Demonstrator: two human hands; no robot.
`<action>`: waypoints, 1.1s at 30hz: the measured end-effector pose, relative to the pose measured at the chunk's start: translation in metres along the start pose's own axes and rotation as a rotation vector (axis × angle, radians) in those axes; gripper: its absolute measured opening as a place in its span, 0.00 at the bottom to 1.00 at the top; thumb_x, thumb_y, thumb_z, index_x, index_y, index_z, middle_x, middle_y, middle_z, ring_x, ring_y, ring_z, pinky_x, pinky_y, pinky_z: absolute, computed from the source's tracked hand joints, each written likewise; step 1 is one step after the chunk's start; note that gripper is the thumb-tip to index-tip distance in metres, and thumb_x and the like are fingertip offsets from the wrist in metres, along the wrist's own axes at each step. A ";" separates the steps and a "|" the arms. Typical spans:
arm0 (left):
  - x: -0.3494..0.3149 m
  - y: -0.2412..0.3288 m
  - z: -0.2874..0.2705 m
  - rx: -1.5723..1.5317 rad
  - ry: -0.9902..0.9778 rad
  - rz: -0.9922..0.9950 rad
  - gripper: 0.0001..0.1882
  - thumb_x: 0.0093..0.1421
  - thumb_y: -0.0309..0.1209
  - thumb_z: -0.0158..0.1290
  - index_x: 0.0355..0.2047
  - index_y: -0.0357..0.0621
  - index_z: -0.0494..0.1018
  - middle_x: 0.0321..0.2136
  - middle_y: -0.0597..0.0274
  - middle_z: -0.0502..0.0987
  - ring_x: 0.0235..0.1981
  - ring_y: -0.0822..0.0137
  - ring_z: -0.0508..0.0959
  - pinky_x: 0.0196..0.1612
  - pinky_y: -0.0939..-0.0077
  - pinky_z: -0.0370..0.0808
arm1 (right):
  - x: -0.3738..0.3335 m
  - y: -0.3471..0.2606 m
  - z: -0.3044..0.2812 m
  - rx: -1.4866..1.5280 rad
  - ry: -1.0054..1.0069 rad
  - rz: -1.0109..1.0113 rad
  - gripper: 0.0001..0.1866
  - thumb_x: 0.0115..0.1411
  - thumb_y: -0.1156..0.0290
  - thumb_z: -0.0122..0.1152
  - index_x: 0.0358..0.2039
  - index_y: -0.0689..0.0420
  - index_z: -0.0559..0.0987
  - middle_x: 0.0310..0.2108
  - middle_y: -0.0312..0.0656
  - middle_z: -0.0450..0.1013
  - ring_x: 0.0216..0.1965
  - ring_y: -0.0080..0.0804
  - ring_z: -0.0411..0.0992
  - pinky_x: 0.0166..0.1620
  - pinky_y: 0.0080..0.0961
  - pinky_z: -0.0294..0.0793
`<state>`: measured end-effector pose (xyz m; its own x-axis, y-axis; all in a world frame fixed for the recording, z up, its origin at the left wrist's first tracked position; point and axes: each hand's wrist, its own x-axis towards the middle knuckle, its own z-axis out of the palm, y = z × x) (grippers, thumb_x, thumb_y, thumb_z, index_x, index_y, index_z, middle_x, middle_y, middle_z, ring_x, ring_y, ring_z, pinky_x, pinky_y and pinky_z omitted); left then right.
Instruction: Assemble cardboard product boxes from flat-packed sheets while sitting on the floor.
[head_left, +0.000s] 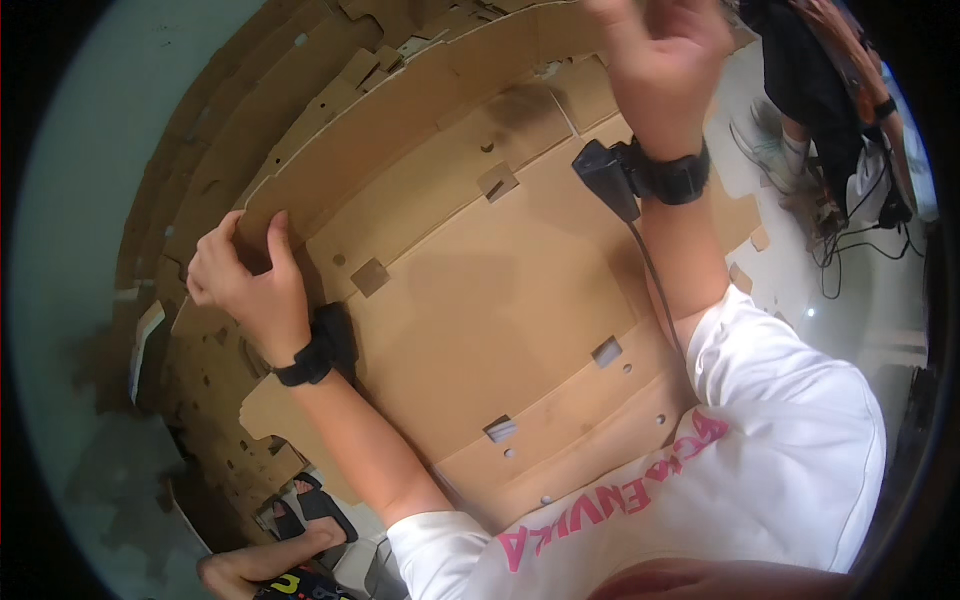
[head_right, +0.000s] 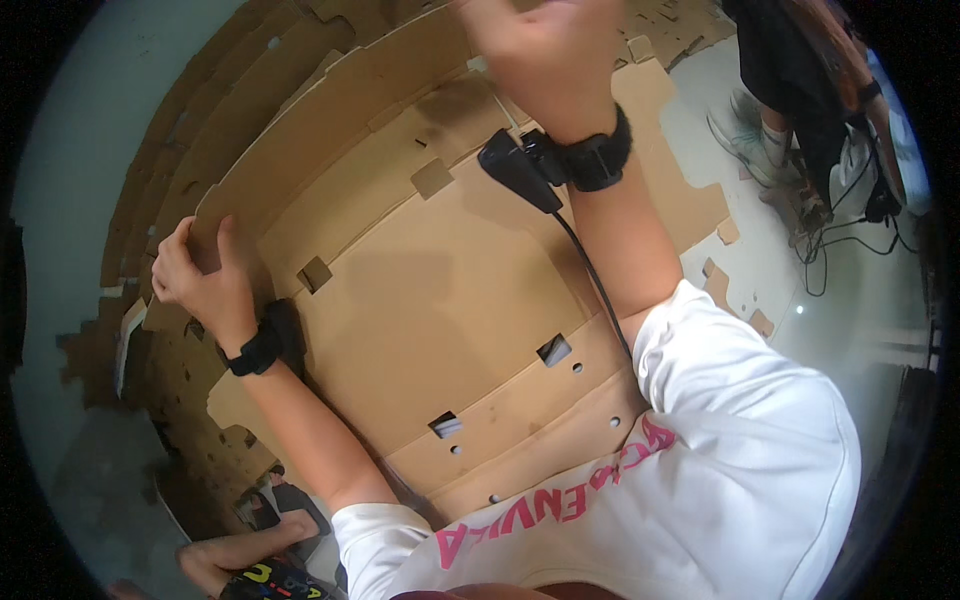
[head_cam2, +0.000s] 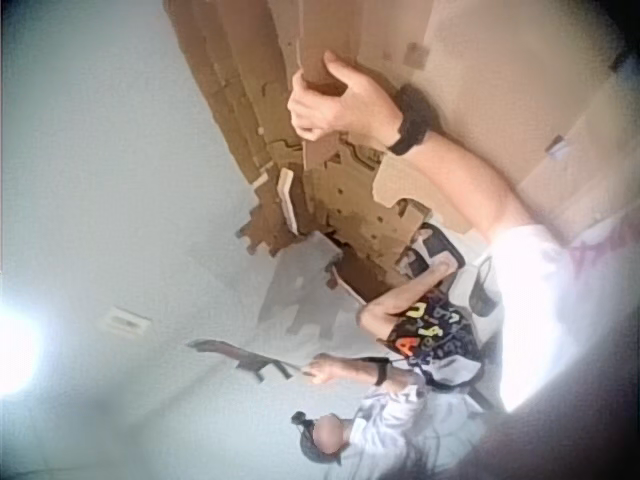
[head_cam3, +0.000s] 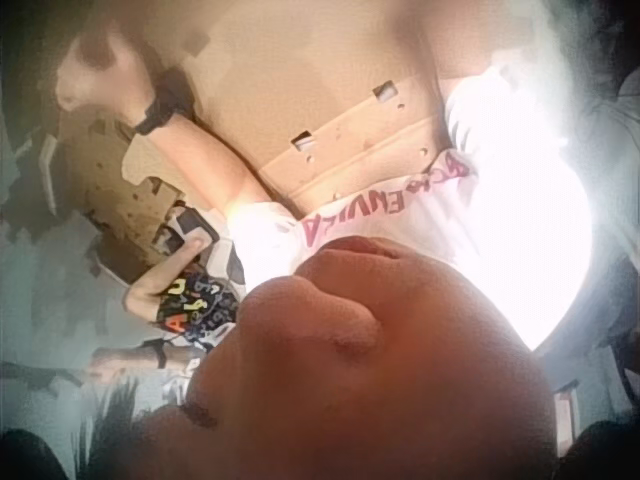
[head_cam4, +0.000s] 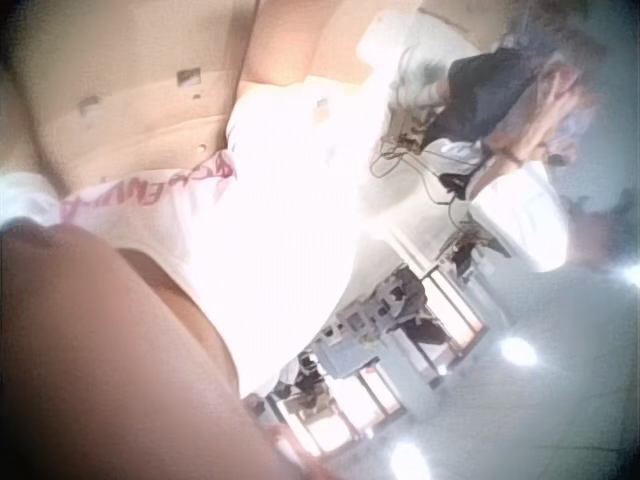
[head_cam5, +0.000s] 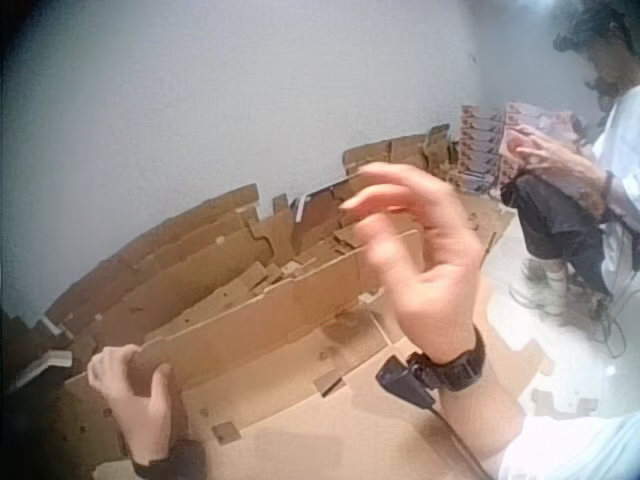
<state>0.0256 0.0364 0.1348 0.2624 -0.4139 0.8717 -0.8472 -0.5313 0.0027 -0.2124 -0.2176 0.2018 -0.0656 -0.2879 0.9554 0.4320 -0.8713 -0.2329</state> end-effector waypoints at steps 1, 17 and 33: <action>0.001 -0.001 -0.002 -0.019 -0.016 -0.001 0.19 0.53 0.40 0.67 0.42 0.49 0.77 0.37 0.67 0.77 0.44 0.61 0.74 0.58 0.58 0.60 | -0.001 0.006 -0.004 -0.198 -0.225 -0.042 0.21 0.55 0.76 0.67 0.50 0.61 0.78 0.44 0.45 0.79 0.47 0.35 0.77 0.53 0.31 0.74; -0.011 -0.009 0.010 -0.058 0.006 0.085 0.17 0.51 0.37 0.69 0.38 0.48 0.76 0.37 0.69 0.78 0.46 0.58 0.73 0.56 0.57 0.59 | -0.022 0.046 0.014 -0.624 -1.027 0.141 0.17 0.45 0.70 0.74 0.38 0.56 0.82 0.31 0.45 0.80 0.35 0.46 0.80 0.38 0.39 0.77; -0.019 -0.012 0.018 -0.117 -0.018 0.045 0.16 0.50 0.35 0.70 0.37 0.51 0.77 0.36 0.70 0.78 0.45 0.61 0.74 0.58 0.56 0.57 | -0.040 0.081 0.028 -0.489 -1.228 0.195 0.10 0.50 0.67 0.67 0.28 0.61 0.81 0.22 0.48 0.75 0.27 0.49 0.74 0.35 0.40 0.73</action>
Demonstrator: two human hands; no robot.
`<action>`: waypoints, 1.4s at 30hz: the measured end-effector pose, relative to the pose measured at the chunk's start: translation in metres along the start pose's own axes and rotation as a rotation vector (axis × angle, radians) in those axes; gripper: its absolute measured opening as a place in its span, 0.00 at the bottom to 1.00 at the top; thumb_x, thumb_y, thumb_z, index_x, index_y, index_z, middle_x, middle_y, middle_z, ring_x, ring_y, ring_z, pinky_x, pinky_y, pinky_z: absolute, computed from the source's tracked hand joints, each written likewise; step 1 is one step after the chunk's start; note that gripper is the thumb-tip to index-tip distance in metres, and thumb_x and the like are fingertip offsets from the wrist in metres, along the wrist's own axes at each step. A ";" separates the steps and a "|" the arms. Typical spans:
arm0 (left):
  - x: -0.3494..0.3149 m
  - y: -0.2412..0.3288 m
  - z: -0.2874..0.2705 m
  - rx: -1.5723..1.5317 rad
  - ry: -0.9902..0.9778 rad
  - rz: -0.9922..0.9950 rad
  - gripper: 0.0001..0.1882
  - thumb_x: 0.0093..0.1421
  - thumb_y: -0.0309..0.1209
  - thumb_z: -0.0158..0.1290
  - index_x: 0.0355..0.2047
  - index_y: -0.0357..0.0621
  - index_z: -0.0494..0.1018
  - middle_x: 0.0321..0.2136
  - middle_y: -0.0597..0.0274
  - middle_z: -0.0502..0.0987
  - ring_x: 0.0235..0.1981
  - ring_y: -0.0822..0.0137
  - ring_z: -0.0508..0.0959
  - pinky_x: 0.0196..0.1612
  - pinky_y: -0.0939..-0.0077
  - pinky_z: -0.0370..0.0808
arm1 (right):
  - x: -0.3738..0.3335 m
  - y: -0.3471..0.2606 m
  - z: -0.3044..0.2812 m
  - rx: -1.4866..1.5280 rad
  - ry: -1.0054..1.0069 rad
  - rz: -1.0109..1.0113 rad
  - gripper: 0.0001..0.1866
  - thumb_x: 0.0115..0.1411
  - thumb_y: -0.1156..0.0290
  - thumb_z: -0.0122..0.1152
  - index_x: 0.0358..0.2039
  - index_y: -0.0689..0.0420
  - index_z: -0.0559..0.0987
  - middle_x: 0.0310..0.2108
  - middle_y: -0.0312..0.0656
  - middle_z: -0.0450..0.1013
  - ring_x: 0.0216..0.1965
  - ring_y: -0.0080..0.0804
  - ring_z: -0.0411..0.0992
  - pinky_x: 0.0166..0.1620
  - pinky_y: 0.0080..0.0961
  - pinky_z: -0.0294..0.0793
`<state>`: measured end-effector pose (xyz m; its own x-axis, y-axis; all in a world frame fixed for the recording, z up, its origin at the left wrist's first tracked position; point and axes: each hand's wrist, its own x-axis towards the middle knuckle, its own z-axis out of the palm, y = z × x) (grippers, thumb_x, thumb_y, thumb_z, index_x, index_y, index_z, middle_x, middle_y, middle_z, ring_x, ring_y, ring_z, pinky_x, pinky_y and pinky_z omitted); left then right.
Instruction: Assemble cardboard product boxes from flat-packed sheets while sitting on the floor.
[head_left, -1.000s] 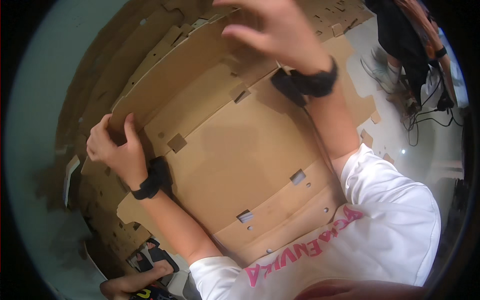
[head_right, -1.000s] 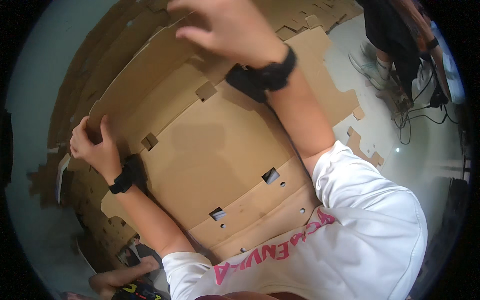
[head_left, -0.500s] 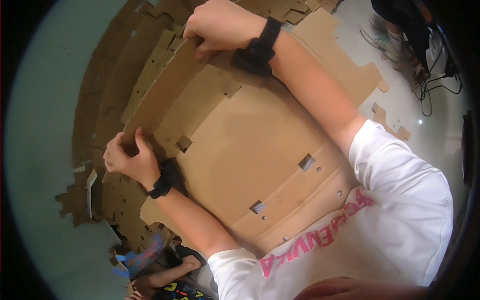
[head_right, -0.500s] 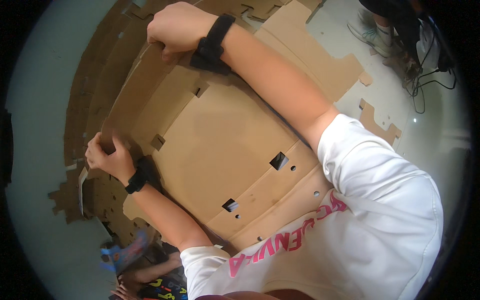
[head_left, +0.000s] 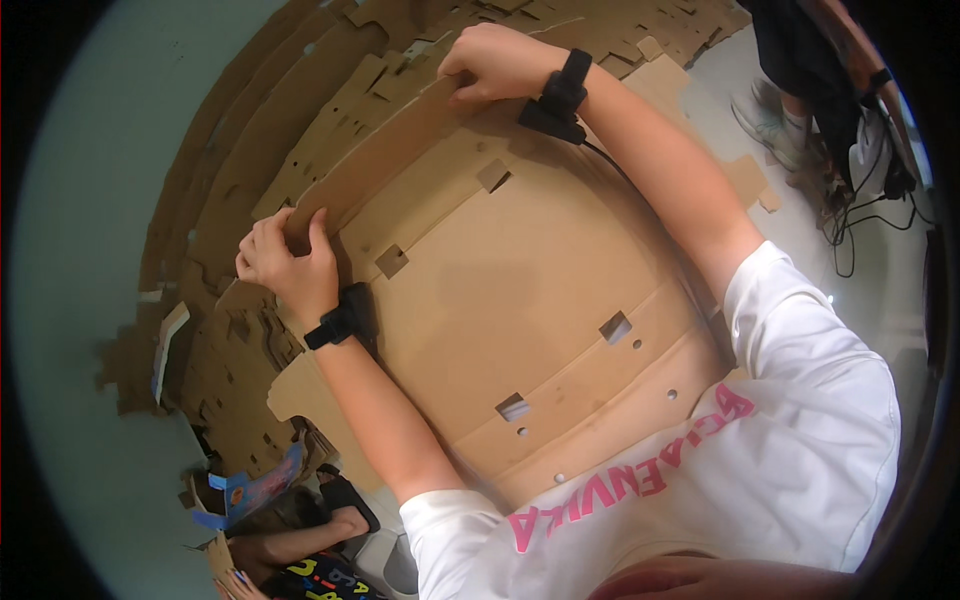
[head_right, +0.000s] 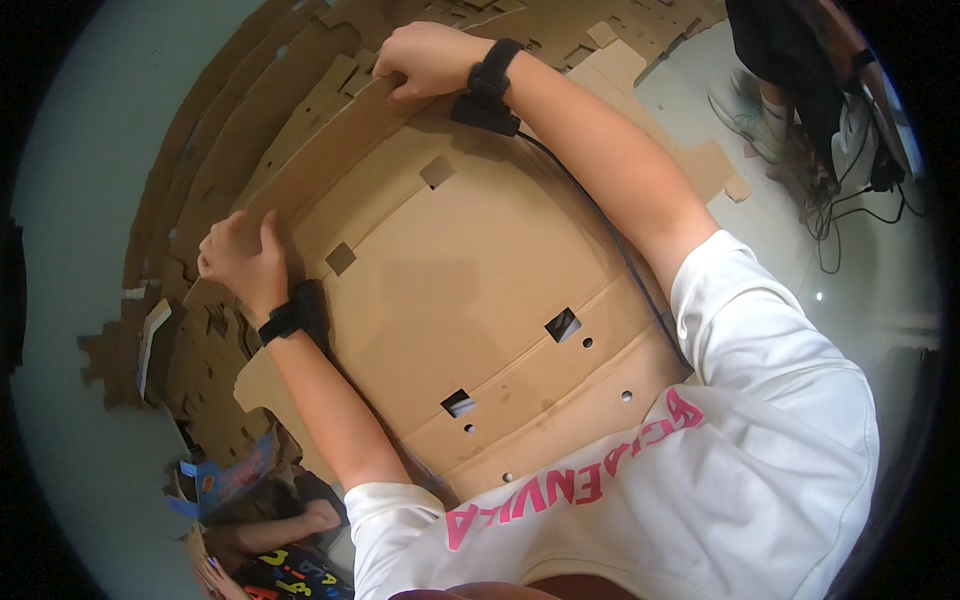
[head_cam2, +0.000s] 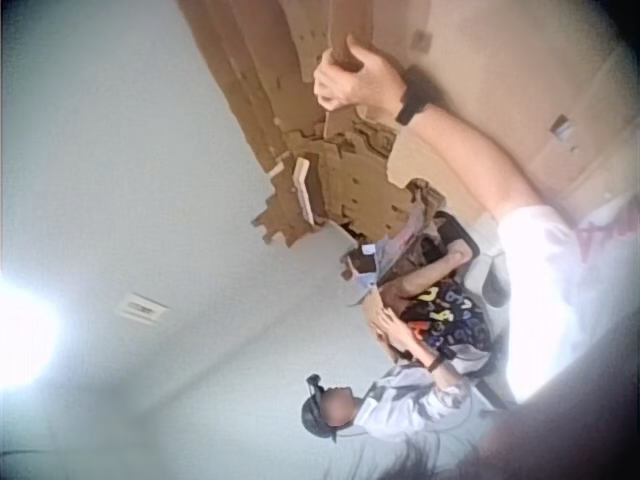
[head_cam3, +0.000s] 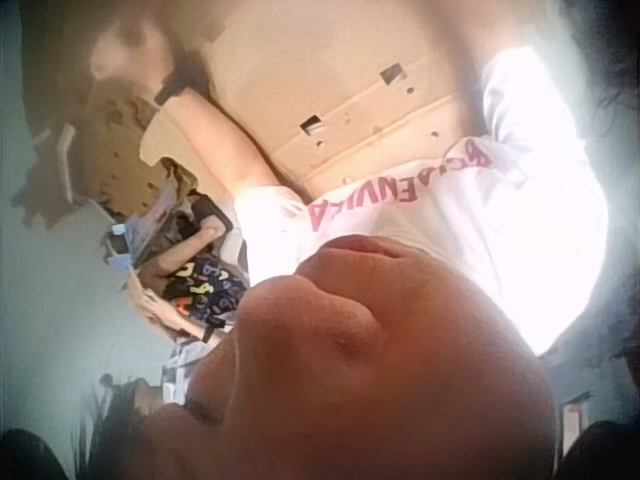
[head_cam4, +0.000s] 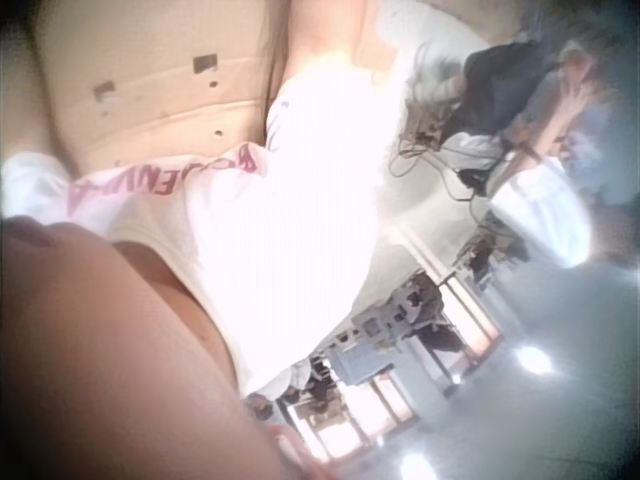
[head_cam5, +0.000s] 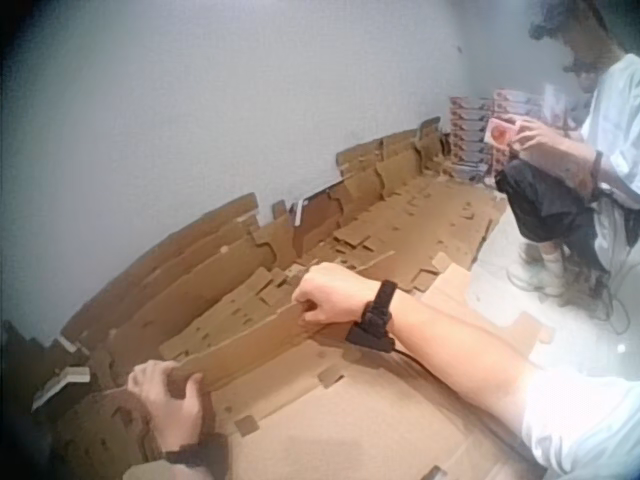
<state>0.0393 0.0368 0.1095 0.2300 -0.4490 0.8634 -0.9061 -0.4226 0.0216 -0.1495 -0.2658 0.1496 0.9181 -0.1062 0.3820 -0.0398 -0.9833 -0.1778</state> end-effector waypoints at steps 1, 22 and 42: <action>0.000 -0.001 0.001 -0.002 0.010 0.016 0.16 0.50 0.35 0.70 0.36 0.51 0.77 0.36 0.71 0.78 0.44 0.61 0.74 0.58 0.57 0.57 | 0.000 0.001 0.003 -0.002 0.022 -0.025 0.10 0.50 0.67 0.67 0.28 0.61 0.81 0.22 0.48 0.75 0.27 0.49 0.74 0.35 0.40 0.73; -0.002 -0.004 0.000 0.024 0.031 0.019 0.16 0.50 0.37 0.70 0.36 0.52 0.77 0.35 0.71 0.78 0.44 0.62 0.75 0.58 0.58 0.58 | 0.003 -0.004 -0.012 0.047 -0.050 0.031 0.13 0.49 0.69 0.70 0.35 0.60 0.83 0.27 0.45 0.79 0.28 0.44 0.75 0.35 0.34 0.74; 0.011 0.015 -0.022 0.313 0.072 0.077 0.28 0.55 0.59 0.64 0.23 0.45 0.73 0.21 0.66 0.76 0.28 0.58 0.76 0.37 0.62 0.72 | -0.456 0.018 -0.097 0.281 0.284 1.175 0.10 0.63 0.69 0.63 0.32 0.63 0.83 0.25 0.37 0.80 0.24 0.19 0.76 0.29 0.19 0.75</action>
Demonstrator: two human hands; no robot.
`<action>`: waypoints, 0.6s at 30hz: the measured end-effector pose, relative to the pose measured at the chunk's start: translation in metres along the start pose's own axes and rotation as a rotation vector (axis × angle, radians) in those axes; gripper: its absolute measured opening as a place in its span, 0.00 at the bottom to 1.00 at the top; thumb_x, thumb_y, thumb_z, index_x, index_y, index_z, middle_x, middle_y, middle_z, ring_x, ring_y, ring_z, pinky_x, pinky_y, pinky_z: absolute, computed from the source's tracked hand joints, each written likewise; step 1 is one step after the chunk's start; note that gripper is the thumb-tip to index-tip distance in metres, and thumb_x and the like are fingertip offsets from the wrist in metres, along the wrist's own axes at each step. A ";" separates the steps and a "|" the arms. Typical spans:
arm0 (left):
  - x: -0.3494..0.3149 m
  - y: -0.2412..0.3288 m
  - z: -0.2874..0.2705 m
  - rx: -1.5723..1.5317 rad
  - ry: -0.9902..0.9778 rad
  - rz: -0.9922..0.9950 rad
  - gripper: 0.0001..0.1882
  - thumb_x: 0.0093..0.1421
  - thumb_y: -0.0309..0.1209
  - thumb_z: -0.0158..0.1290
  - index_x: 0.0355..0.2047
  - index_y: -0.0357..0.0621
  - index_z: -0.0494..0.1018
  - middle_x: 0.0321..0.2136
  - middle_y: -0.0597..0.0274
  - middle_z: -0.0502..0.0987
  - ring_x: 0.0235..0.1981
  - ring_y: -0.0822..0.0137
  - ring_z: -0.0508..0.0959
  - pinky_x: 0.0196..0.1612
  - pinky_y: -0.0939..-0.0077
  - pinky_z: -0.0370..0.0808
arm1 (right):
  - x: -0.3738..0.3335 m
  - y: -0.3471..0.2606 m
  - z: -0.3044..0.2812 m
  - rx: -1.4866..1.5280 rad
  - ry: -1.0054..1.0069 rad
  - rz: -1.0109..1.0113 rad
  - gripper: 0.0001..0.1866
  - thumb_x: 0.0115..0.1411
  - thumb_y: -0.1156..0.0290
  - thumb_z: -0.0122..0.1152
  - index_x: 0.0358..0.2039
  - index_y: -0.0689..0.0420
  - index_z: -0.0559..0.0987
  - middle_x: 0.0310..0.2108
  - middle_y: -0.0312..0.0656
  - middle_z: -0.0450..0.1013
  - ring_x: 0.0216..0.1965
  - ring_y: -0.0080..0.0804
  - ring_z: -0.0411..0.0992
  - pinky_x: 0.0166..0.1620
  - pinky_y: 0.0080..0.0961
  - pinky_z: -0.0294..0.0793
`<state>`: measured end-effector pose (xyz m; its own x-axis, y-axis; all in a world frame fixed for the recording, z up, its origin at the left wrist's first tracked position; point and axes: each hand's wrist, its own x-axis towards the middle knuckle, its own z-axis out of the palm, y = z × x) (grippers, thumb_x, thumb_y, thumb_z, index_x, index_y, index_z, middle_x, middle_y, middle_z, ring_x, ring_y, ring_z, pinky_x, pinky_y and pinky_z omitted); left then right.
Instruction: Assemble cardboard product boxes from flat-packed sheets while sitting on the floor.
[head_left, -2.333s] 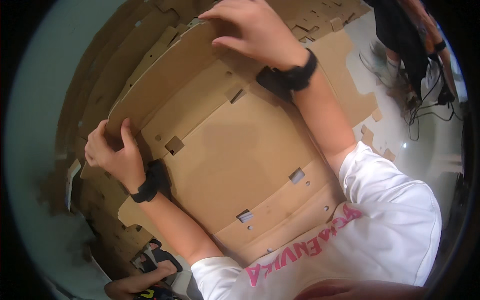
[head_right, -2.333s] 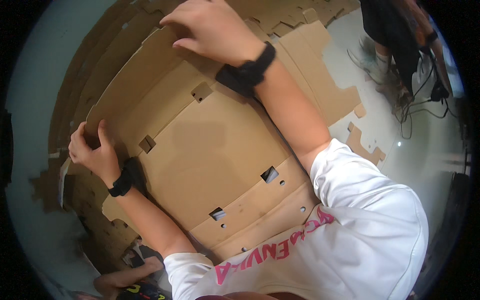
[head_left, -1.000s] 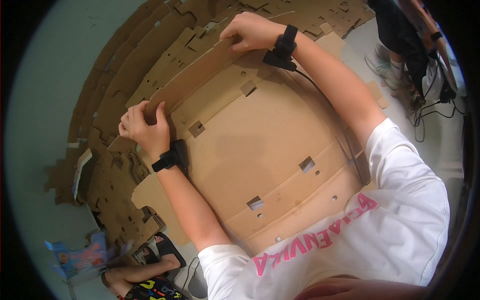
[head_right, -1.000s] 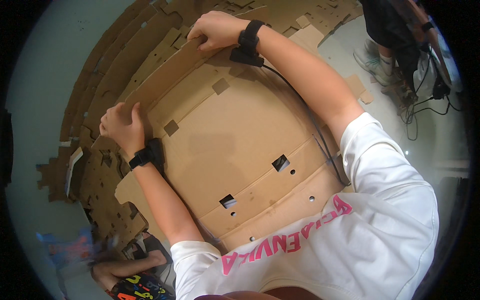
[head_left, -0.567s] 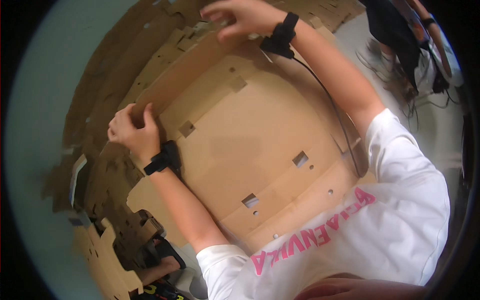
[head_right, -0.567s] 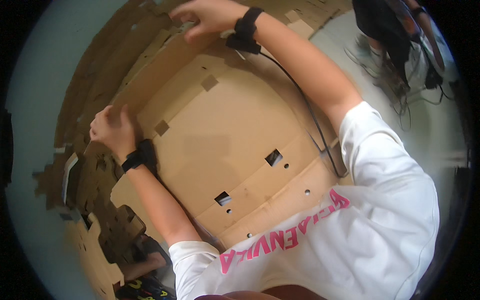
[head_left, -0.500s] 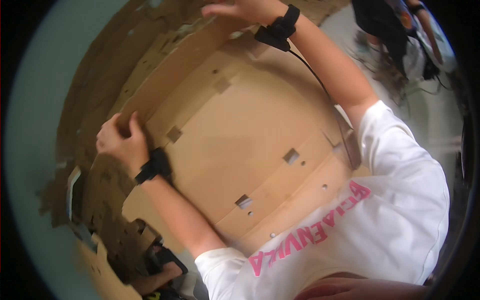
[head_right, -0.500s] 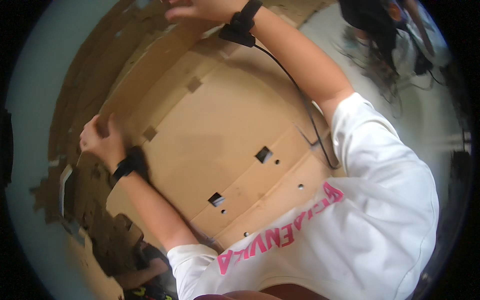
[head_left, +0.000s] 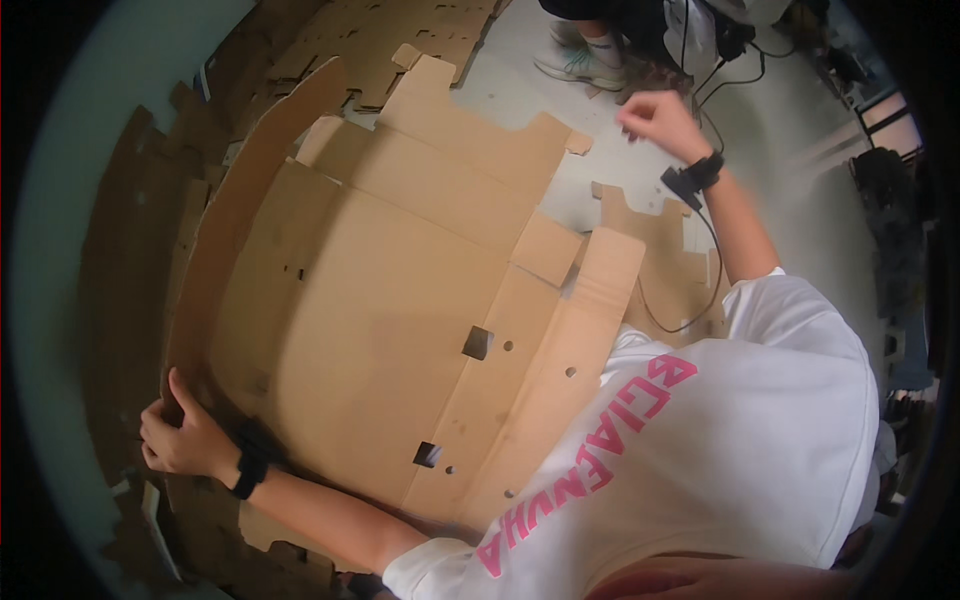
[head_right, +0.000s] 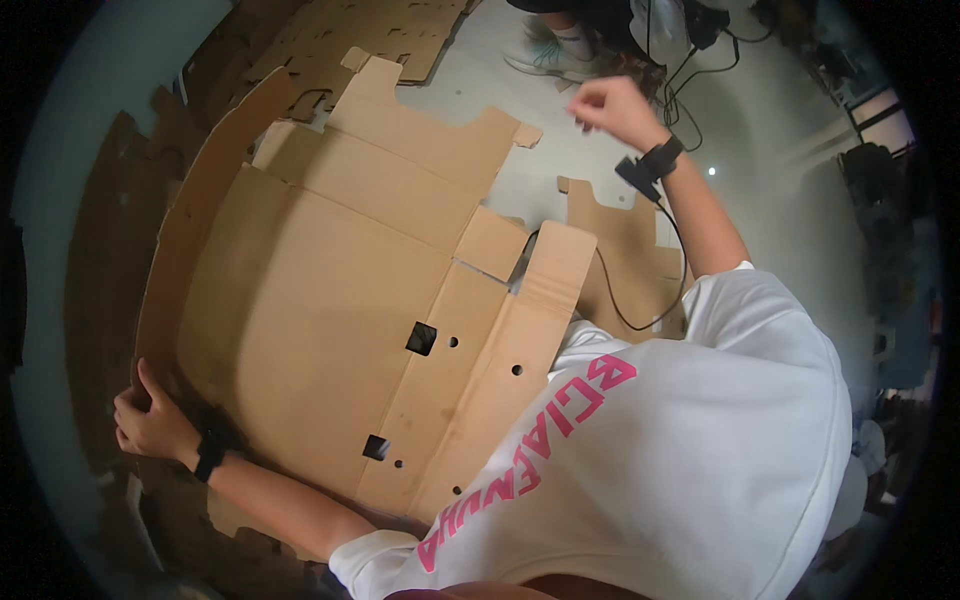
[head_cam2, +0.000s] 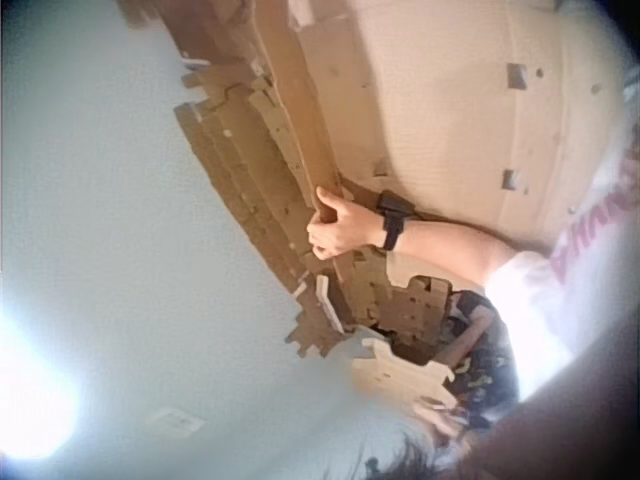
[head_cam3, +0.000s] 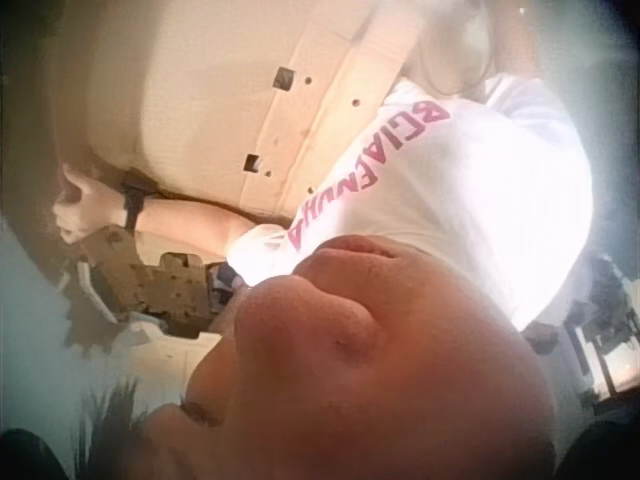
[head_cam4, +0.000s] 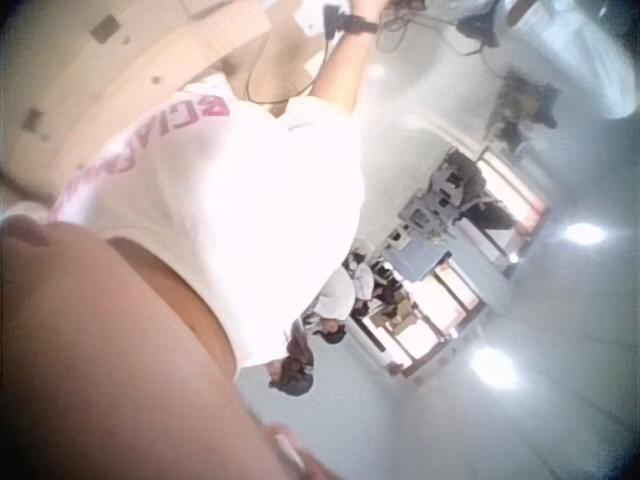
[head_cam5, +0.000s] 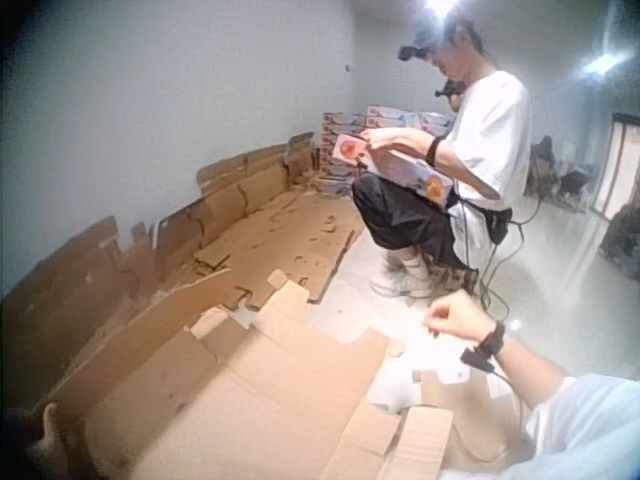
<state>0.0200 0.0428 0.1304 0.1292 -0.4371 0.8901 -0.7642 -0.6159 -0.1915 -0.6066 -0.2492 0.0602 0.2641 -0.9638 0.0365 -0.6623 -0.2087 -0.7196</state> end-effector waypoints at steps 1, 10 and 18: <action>0.005 0.002 -0.007 0.017 0.015 0.043 0.28 0.55 0.59 0.64 0.23 0.45 0.73 0.21 0.66 0.76 0.28 0.58 0.76 0.37 0.62 0.72 | -0.005 0.022 0.018 0.063 0.002 -0.057 0.10 0.63 0.69 0.63 0.32 0.63 0.83 0.25 0.37 0.80 0.24 0.19 0.76 0.29 0.19 0.75; 0.015 0.009 -0.036 -0.243 -0.182 -0.022 0.28 0.59 0.54 0.63 0.21 0.41 0.72 0.16 0.60 0.73 0.19 0.56 0.71 0.25 0.61 0.67 | -0.022 0.051 0.135 0.901 -0.479 0.194 0.30 0.71 0.44 0.49 0.52 0.61 0.76 0.37 0.41 0.80 0.30 0.29 0.78 0.34 0.27 0.78; 0.001 0.019 -0.029 -0.320 -0.442 0.050 0.22 0.66 0.46 0.58 0.27 0.38 0.71 0.18 0.58 0.72 0.23 0.56 0.72 0.29 0.60 0.68 | -0.019 -0.011 0.140 1.079 -0.478 0.152 0.24 0.73 0.49 0.47 0.50 0.59 0.76 0.41 0.40 0.79 0.40 0.29 0.79 0.43 0.32 0.79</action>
<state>-0.0124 0.0496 0.1391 0.2886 -0.7372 0.6110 -0.9213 -0.3874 -0.0323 -0.5062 -0.2057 -0.0301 0.6199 -0.7595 -0.1973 0.1628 0.3704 -0.9145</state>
